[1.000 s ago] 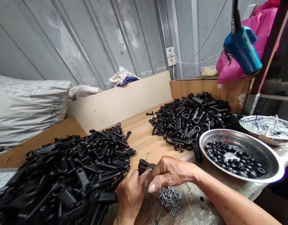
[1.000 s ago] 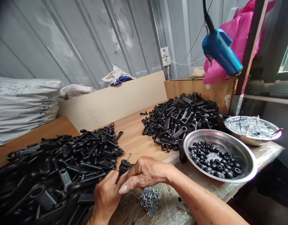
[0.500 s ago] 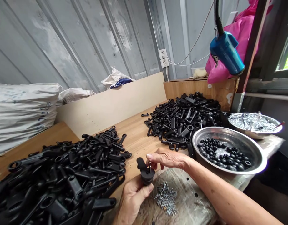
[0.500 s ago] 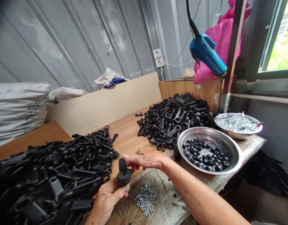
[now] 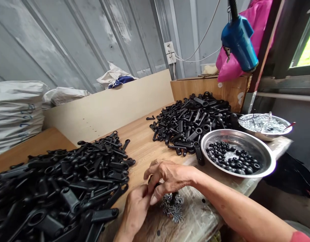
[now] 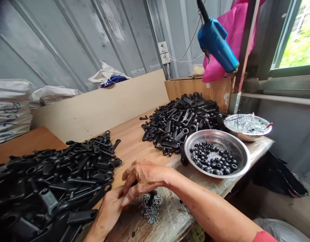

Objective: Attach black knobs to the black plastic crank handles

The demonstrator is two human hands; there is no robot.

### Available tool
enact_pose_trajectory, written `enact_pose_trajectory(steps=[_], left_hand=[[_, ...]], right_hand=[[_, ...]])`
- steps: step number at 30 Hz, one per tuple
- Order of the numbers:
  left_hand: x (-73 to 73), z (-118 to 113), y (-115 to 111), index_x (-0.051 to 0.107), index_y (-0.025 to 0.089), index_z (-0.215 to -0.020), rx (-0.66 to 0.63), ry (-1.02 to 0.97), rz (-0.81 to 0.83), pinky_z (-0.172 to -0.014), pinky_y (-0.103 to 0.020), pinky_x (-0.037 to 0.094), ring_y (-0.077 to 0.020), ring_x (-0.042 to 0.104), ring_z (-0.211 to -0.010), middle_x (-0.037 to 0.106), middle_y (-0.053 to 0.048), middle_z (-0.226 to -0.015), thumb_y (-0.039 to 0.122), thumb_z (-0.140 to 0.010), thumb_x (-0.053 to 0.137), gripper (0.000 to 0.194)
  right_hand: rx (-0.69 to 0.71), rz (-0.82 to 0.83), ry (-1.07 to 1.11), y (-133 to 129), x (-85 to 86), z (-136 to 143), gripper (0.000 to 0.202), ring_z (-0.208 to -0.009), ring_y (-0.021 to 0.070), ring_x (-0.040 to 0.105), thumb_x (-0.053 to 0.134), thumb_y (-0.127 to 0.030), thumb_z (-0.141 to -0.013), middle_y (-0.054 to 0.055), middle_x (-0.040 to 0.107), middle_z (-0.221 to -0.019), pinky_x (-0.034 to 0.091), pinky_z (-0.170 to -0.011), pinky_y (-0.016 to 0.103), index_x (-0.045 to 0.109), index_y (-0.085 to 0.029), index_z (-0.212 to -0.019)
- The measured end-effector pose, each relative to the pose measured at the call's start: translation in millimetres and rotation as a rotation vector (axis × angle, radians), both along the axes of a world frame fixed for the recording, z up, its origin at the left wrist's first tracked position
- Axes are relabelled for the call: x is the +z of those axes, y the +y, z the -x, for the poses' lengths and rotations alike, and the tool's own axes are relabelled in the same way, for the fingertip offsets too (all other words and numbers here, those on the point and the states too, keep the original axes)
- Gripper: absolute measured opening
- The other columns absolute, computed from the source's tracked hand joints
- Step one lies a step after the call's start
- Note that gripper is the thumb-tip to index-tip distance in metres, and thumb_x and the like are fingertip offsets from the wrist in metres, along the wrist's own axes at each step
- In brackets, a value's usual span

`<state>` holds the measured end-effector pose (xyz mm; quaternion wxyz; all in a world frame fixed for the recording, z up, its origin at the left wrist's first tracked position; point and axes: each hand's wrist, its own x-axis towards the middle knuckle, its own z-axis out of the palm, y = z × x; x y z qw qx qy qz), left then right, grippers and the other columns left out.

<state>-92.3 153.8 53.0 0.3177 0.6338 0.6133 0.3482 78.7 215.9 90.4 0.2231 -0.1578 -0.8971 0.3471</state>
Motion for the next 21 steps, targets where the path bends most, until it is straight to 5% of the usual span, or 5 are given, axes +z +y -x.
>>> enact_pose_trajectory(steps=[3, 8, 13, 17, 21], left_hand=[[-2.6, 10, 3, 0.054, 0.018, -0.049, 0.084, -0.084, -0.021, -0.048, -0.025, 0.03, -0.0129, 0.04, -0.05, 0.044, 0.004, -0.047, 0.048, -0.07, 0.06, 0.037], [-6.2, 14, 2, 0.066, 0.016, -0.062, 0.08, -0.255, -0.058, -0.054, -0.026, 0.034, -0.0143, 0.045, -0.054, 0.051, 0.002, -0.052, 0.053, -0.069, 0.063, 0.038], [-3.9, 12, 1, 0.07, 0.015, -0.065, 0.064, -0.39, -0.072, -0.054, -0.026, 0.039, -0.0149, 0.049, -0.054, 0.058, 0.0, -0.054, 0.054, -0.063, 0.071, 0.038], [-2.7, 13, 1, 0.074, 0.015, -0.067, 0.076, -0.444, -0.078, -0.051, -0.025, 0.039, -0.0147, 0.05, -0.052, 0.06, -0.001, -0.053, 0.051, -0.057, 0.077, 0.037], [-3.0, 12, 0, 0.076, 0.019, -0.088, 0.059, -0.502, -0.094, -0.051, -0.022, 0.038, -0.0115, 0.047, -0.053, 0.062, 0.001, -0.057, 0.044, -0.059, 0.079, 0.039]], right_hand=[[-0.091, -0.187, 0.066, -1, -1.7, 1, 0.02, -0.115, 0.0264, 0.046, 0.079, -0.02, -0.067, 0.01, 0.053, -0.124, 0.037, -0.094, 0.038, 0.073, -0.017, -0.085], [-0.171, 0.001, 0.304, 1, 2.6, -5, 0.026, -0.117, 0.0227, 0.047, 0.076, -0.016, -0.068, 0.008, 0.049, -0.128, 0.037, -0.096, 0.038, 0.067, -0.018, -0.092], [-0.27, 0.077, 0.114, 7, 4.7, -10, 0.024, -0.088, 0.0192, 0.057, 0.072, -0.027, -0.073, 0.005, 0.064, -0.095, 0.042, -0.076, 0.029, 0.067, -0.016, -0.094], [-0.199, 0.165, -0.079, 11, 6.0, -13, 0.018, -0.059, 0.0105, 0.049, 0.065, -0.03, -0.08, -0.002, 0.057, -0.063, 0.033, -0.053, 0.02, 0.07, -0.013, -0.083], [-0.112, 0.316, -0.066, 10, 4.0, -12, 0.017, -0.054, 0.008, 0.044, 0.068, -0.028, -0.073, -0.004, 0.053, -0.058, 0.03, -0.049, 0.018, 0.069, -0.012, -0.075]])
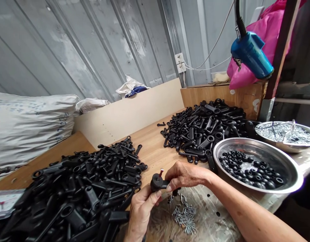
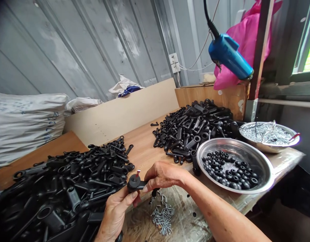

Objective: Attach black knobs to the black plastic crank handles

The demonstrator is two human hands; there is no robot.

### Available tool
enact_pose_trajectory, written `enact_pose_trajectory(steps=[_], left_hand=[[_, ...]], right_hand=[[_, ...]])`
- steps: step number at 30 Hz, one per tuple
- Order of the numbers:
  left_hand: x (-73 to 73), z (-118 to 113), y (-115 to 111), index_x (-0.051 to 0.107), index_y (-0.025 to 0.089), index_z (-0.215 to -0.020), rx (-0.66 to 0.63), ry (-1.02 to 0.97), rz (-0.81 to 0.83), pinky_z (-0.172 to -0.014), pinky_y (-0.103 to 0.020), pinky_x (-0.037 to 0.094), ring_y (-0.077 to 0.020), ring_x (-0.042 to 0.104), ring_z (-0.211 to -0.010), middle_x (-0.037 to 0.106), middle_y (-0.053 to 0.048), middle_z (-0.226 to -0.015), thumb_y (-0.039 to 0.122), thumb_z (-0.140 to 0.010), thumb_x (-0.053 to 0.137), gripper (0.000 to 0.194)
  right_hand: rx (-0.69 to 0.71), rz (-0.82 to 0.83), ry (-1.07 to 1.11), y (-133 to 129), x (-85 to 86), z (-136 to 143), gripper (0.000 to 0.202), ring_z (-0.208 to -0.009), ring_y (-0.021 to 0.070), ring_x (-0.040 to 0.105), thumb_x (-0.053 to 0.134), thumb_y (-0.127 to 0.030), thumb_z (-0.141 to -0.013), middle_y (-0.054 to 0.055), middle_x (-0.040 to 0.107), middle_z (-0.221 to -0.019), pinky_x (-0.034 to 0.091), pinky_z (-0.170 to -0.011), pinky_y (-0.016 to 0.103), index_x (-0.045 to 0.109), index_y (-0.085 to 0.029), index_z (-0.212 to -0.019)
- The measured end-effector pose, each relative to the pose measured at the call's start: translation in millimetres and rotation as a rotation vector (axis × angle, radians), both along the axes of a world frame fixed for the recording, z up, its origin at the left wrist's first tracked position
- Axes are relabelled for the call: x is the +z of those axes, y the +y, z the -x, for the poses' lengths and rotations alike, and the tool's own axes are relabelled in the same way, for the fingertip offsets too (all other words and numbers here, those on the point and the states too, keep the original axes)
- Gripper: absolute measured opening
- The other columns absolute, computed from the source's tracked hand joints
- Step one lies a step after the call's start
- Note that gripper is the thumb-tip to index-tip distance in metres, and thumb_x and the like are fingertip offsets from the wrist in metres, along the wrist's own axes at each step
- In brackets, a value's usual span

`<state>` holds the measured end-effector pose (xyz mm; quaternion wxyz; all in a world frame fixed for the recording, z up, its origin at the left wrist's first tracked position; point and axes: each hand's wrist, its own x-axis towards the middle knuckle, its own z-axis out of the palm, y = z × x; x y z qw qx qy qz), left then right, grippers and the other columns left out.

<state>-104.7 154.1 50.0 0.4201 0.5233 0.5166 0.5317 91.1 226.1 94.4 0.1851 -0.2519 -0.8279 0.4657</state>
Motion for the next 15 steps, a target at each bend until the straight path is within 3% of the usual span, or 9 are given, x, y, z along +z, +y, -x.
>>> enact_pose_trajectory(steps=[5, 7, 9, 10, 12, 15], left_hand=[[3.7, -8, -2, 0.076, 0.02, -0.08, 0.018, -0.109, -0.024, -0.056, -0.022, 0.042, -0.0123, 0.052, -0.058, 0.064, 0.001, -0.06, 0.049, -0.059, 0.078, 0.036], [4.4, -11, -2, 0.074, 0.023, -0.093, 0.043, -0.163, -0.038, -0.07, -0.025, 0.046, -0.0178, 0.06, -0.077, 0.071, -0.002, -0.078, 0.051, -0.061, 0.076, 0.043], [3.2, -14, -3, 0.072, 0.025, -0.101, 0.108, -0.218, -0.034, -0.08, -0.028, 0.046, -0.0235, 0.059, -0.099, 0.071, -0.004, -0.099, 0.052, -0.062, 0.075, 0.048], [2.0, -15, -3, 0.071, 0.025, -0.102, 0.147, -0.234, -0.031, -0.082, -0.028, 0.045, -0.0249, 0.057, -0.105, 0.071, -0.005, -0.104, 0.052, -0.062, 0.075, 0.049], [-0.2, -16, -3, 0.072, 0.023, -0.098, 0.208, -0.232, -0.039, -0.08, -0.026, 0.045, -0.0246, 0.058, -0.104, 0.071, -0.006, -0.105, 0.051, -0.06, 0.077, 0.047], [0.1, -18, -4, 0.075, 0.016, -0.082, 0.231, -0.247, -0.069, -0.07, -0.026, 0.046, -0.0217, 0.063, -0.083, 0.074, -0.008, -0.087, 0.051, -0.059, 0.077, 0.042]], right_hand=[[0.144, 0.299, 0.285, -10, -12.2, 22, 0.022, -0.058, 0.0089, 0.046, 0.071, -0.031, -0.059, -0.003, 0.056, -0.064, 0.036, -0.054, 0.019, 0.064, -0.013, -0.07], [0.056, 0.394, 0.417, -14, -17.3, 33, 0.023, -0.056, 0.0091, 0.045, 0.071, -0.031, -0.055, -0.004, 0.054, -0.063, 0.036, -0.054, 0.02, 0.062, -0.014, -0.069], [-0.093, 0.395, 0.521, -16, -21.4, 39, 0.024, -0.054, 0.0093, 0.043, 0.069, -0.033, -0.056, -0.004, 0.052, -0.061, 0.034, -0.052, 0.02, 0.059, -0.015, -0.069], [-0.188, 0.336, 0.542, -15, -23.1, 40, 0.024, -0.053, 0.0093, 0.041, 0.067, -0.035, -0.058, -0.004, 0.05, -0.059, 0.033, -0.05, 0.021, 0.057, -0.016, -0.068], [-0.422, 0.052, 0.491, -13, -25.8, 39, 0.021, -0.05, 0.009, 0.036, 0.063, -0.035, -0.062, -0.005, 0.044, -0.054, 0.028, -0.049, 0.021, 0.051, -0.017, -0.061], [-0.668, -0.379, 0.359, -8, -28.4, 34, 0.022, -0.052, 0.0098, 0.032, 0.059, -0.027, -0.063, -0.004, 0.038, -0.052, 0.022, -0.052, 0.023, 0.041, -0.018, -0.054]])
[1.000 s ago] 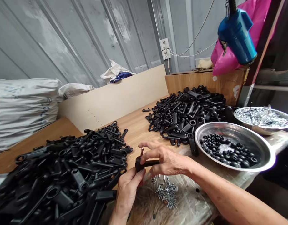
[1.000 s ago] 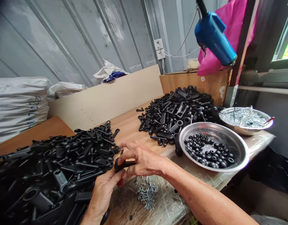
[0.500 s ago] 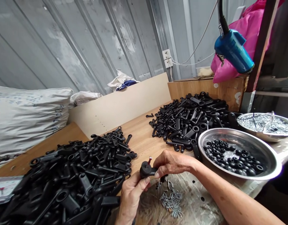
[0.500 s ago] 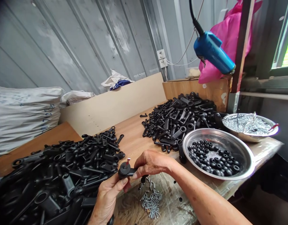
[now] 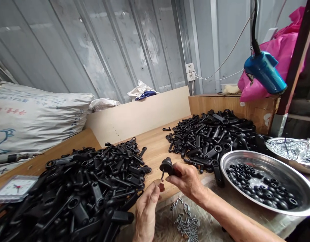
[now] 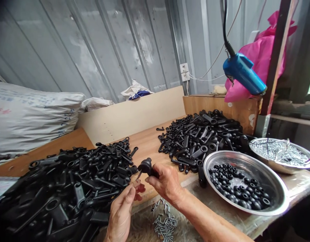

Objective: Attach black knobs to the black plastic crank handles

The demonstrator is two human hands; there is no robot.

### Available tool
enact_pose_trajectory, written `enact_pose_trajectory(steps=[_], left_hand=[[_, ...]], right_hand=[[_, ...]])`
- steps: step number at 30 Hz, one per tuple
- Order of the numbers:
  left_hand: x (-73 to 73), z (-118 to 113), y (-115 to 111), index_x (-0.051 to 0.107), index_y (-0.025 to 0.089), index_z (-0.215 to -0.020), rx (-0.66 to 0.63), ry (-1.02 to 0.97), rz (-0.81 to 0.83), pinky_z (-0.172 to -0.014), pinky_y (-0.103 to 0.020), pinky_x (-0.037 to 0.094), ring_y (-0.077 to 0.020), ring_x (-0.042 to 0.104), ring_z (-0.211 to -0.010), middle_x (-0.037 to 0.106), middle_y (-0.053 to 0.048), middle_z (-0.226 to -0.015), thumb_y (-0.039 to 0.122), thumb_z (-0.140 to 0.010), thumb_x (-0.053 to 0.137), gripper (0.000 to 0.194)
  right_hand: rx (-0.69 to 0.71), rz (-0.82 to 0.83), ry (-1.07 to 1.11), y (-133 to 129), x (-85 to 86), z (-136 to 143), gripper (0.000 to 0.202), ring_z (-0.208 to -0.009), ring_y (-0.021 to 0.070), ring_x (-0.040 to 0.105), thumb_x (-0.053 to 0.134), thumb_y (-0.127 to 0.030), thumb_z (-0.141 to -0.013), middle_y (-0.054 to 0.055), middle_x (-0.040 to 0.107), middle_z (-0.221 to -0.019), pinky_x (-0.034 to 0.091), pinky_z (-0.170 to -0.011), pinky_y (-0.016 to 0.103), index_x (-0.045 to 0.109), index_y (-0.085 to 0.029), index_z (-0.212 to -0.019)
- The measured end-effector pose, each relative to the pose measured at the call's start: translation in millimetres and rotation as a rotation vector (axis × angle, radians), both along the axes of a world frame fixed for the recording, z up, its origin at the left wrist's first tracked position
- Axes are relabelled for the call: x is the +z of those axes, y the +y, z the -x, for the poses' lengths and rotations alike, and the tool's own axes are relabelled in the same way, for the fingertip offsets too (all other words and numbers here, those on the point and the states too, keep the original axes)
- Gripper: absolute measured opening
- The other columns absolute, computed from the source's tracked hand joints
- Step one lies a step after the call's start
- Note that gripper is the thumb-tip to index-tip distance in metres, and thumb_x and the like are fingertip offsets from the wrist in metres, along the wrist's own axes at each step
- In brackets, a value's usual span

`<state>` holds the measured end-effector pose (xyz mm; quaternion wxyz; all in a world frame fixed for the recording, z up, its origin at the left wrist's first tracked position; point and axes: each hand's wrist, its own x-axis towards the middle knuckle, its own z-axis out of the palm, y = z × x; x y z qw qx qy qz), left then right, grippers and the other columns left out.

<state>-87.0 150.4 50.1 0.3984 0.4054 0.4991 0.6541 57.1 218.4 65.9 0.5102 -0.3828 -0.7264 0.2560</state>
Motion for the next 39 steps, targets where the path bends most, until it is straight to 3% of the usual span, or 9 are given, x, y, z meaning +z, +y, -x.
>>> enact_pose_trajectory(steps=[2, 5, 10, 16, 20, 24, 32, 35, 39], left_hand=[[3.6, -2, -1, 0.074, 0.014, -0.069, 0.009, -0.059, -0.002, -0.06, -0.028, 0.046, -0.0198, 0.063, -0.065, 0.072, -0.008, -0.071, 0.058, -0.058, 0.074, 0.046], [12.1, -4, -2, 0.072, 0.014, -0.067, 0.016, -0.161, -0.003, -0.052, -0.028, 0.045, -0.0185, 0.06, -0.054, 0.069, -0.007, -0.059, 0.068, -0.054, 0.07, 0.055], [23.5, -2, -2, 0.073, 0.013, -0.077, -0.014, -0.276, -0.003, -0.053, -0.026, 0.046, -0.0178, 0.062, -0.061, 0.072, -0.008, -0.068, 0.061, -0.052, 0.076, 0.053], [25.6, 2, -4, 0.076, 0.016, -0.078, -0.113, -0.352, 0.04, -0.057, -0.025, 0.047, -0.0173, 0.061, -0.07, 0.074, -0.006, -0.077, 0.048, -0.05, 0.083, 0.043], [25.4, 3, -6, 0.076, 0.017, -0.065, -0.145, -0.392, 0.058, -0.059, -0.024, 0.048, -0.0153, 0.061, -0.063, 0.073, -0.004, -0.067, 0.039, -0.039, 0.089, 0.036], [26.0, 3, -5, 0.075, 0.022, -0.061, -0.15, -0.405, 0.029, -0.062, -0.022, 0.047, -0.0131, 0.061, -0.064, 0.073, 0.0, -0.066, 0.039, -0.038, 0.089, 0.031], [18.7, -5, -6, 0.077, 0.018, -0.074, -0.228, -0.282, -0.032, -0.066, -0.025, 0.046, -0.0164, 0.058, -0.071, 0.072, -0.003, -0.073, 0.034, -0.054, 0.081, 0.026], [8.6, -10, -5, 0.076, 0.017, -0.083, -0.215, -0.237, -0.029, -0.07, -0.027, 0.046, -0.0173, 0.059, -0.075, 0.071, -0.004, -0.083, 0.034, -0.063, 0.077, 0.026], [1.7, -14, -2, 0.073, 0.017, -0.092, -0.161, -0.243, -0.019, -0.075, -0.031, 0.047, -0.0216, 0.06, -0.085, 0.071, -0.006, -0.089, 0.038, -0.07, 0.073, 0.03]], right_hand=[[-0.042, -0.076, -0.038, 1, -0.9, -1, 0.02, -0.056, 0.0111, 0.034, 0.057, -0.022, -0.061, -0.003, 0.04, -0.055, 0.021, -0.055, 0.025, 0.039, -0.018, -0.054], [-0.023, -0.085, -0.066, 1, -1.8, -1, 0.015, -0.059, 0.0128, 0.036, 0.054, -0.018, -0.061, -0.001, 0.042, -0.057, 0.022, -0.058, 0.026, 0.041, -0.018, -0.055], [0.13, 0.005, -0.122, -1, -1.6, -1, 0.014, -0.055, 0.0111, 0.037, 0.059, -0.021, -0.063, -0.002, 0.043, -0.054, 0.025, -0.053, 0.023, 0.047, -0.017, -0.055], [0.783, 0.581, 0.09, -9, 3.0, 1, 0.021, -0.049, 0.0078, 0.042, 0.072, -0.032, -0.056, -0.004, 0.054, -0.055, 0.034, -0.048, 0.018, 0.062, -0.014, -0.062], [0.857, 0.732, 0.193, -11, 3.0, 2, 0.028, -0.05, 0.0083, 0.047, 0.08, -0.031, -0.046, -0.003, 0.058, -0.055, 0.038, -0.051, 0.02, 0.061, -0.013, -0.056], [0.823, 0.75, 0.25, -10, 1.6, 2, 0.027, -0.048, 0.0072, 0.044, 0.081, -0.029, -0.046, -0.005, 0.055, -0.052, 0.035, -0.049, 0.02, 0.063, -0.013, -0.057], [0.729, 0.679, 0.346, -10, 5.1, 4, 0.027, -0.052, 0.0102, 0.048, 0.077, -0.032, -0.051, -0.002, 0.058, -0.059, 0.037, -0.052, 0.023, 0.064, -0.013, -0.064], [0.487, 0.443, 0.244, -11, -1.7, 8, 0.017, -0.051, 0.0113, 0.046, 0.066, -0.03, -0.062, -0.002, 0.055, -0.056, 0.036, -0.05, 0.023, 0.058, -0.015, -0.063], [0.148, -0.044, -0.161, -18, -12.8, 15, 0.016, -0.053, 0.0117, 0.043, 0.06, -0.016, -0.065, -0.001, 0.051, -0.054, 0.03, -0.052, 0.024, 0.048, -0.017, -0.055]])
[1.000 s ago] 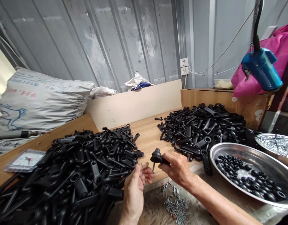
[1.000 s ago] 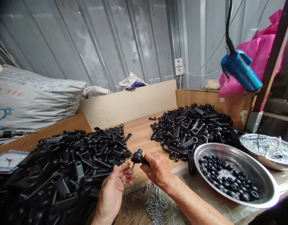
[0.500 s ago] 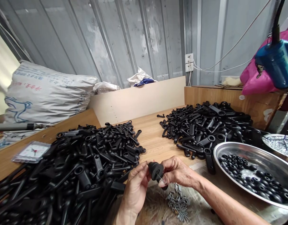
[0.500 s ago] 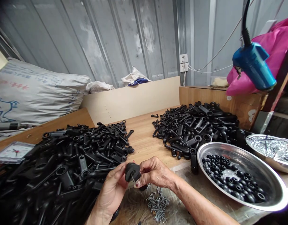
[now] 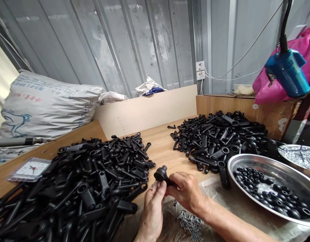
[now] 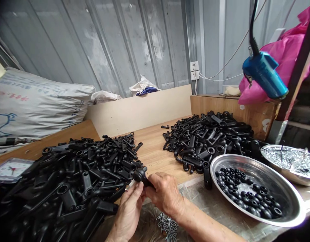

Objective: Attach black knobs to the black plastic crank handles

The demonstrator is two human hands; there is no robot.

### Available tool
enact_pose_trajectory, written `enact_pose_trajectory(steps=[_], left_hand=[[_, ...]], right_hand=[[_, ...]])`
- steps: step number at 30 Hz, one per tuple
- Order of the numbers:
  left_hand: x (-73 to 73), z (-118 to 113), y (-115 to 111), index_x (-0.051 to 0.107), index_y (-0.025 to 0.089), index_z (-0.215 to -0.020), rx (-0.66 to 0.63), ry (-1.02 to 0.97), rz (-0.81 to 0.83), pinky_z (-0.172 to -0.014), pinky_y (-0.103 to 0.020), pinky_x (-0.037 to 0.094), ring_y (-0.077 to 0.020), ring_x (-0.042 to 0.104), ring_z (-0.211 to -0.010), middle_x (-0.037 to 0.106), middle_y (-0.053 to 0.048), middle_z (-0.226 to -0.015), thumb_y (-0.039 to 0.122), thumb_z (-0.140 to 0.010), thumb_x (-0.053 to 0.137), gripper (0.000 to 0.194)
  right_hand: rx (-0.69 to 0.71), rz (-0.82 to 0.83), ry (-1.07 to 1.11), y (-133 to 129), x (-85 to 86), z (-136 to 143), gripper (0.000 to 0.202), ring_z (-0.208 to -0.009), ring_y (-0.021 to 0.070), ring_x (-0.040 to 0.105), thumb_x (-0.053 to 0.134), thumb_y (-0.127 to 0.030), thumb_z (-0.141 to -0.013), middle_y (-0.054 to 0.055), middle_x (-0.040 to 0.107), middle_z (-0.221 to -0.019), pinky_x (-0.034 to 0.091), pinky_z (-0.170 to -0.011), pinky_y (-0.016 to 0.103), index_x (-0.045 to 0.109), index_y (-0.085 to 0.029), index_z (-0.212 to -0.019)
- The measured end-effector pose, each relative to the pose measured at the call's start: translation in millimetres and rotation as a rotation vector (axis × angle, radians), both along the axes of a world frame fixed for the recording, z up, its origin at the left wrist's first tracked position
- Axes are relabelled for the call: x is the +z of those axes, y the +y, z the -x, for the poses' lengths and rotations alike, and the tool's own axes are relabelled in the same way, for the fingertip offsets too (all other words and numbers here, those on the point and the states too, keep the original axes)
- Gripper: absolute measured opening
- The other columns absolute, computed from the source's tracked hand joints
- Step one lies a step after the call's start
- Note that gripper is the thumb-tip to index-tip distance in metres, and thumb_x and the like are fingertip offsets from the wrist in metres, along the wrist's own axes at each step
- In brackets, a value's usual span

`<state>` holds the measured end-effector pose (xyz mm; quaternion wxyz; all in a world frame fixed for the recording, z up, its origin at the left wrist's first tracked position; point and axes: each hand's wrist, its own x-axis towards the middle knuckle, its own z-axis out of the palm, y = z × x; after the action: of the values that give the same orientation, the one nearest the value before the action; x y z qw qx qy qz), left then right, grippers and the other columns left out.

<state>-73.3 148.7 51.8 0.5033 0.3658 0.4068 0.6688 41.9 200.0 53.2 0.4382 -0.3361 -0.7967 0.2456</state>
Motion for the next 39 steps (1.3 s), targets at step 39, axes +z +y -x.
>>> enact_pose_trajectory(steps=[39], left_hand=[[16.7, -5, -9, 0.075, 0.024, -0.081, -0.108, -0.115, -0.115, -0.062, -0.019, 0.039, -0.0091, 0.049, -0.06, 0.064, 0.003, -0.063, 0.037, -0.069, 0.075, 0.018]], right_hand=[[0.714, 0.958, 0.77, 19, 14.3, -21, 0.026, -0.049, 0.0076, 0.057, 0.086, -0.024, -0.057, -0.001, 0.063, -0.06, 0.047, -0.05, 0.017, 0.067, -0.013, -0.072]])
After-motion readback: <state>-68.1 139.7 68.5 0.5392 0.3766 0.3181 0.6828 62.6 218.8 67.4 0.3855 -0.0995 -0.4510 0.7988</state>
